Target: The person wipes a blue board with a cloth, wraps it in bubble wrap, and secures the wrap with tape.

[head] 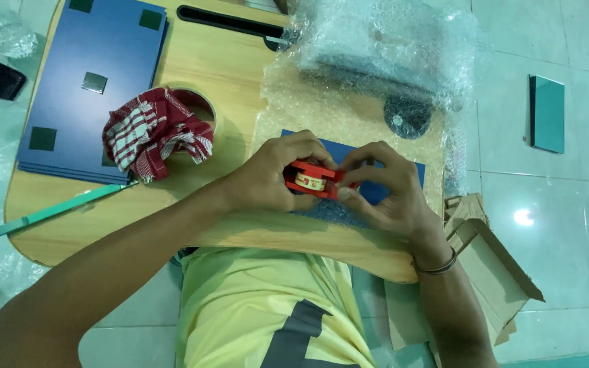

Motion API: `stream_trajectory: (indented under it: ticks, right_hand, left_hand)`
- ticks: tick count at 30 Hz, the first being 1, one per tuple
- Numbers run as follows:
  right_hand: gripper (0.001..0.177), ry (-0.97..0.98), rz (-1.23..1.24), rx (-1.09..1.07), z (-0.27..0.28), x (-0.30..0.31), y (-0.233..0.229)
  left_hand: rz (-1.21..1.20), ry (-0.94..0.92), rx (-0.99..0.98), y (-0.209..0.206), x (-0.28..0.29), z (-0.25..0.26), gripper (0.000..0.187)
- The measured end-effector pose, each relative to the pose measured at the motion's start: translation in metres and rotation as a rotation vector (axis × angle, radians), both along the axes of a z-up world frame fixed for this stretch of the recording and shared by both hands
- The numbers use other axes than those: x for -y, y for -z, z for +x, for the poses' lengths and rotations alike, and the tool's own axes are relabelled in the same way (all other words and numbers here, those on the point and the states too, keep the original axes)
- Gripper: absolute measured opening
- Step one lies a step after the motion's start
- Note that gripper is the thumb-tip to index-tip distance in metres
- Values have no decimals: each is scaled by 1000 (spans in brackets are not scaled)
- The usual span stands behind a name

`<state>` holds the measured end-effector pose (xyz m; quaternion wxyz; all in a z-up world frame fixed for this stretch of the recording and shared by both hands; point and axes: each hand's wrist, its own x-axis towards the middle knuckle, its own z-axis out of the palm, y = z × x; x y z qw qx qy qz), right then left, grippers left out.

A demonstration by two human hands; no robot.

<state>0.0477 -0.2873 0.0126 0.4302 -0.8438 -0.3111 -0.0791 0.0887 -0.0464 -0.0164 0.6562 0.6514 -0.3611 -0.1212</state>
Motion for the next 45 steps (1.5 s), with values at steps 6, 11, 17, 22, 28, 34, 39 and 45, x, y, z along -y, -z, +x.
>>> stream_trajectory:
  ticks: [6,11,17,22,28,34,39,45]
  right_hand:
    - [21,27,45,-84,0,3,0]
    - [21,45,99,-177,-3,-2,-16]
    - [24,22,233,-311,-1,0,-22]
    - [27,35,362,-388,9,8,-13]
    - [29,39,439,-443,18,22,9]
    - [35,4,554,-531,27,35,41]
    - [28,-40,650,-630,28,31,45]
    - [25,-40,711,-641,27,37,52]
  left_hand:
    - [4,6,66,2,-3,3,43]
    - [-20,-9,137,0,-3,6,43]
    - [22,-11,178,6,-4,15,43]
    - [45,-22,205,-1,-6,21,44]
    - [43,-28,239,-7,-11,27,46]
    - [13,-10,228,-18,-15,27,43]
    - [19,28,245,-20,-19,28,43]
    - [17,44,238,-24,-18,27,43]
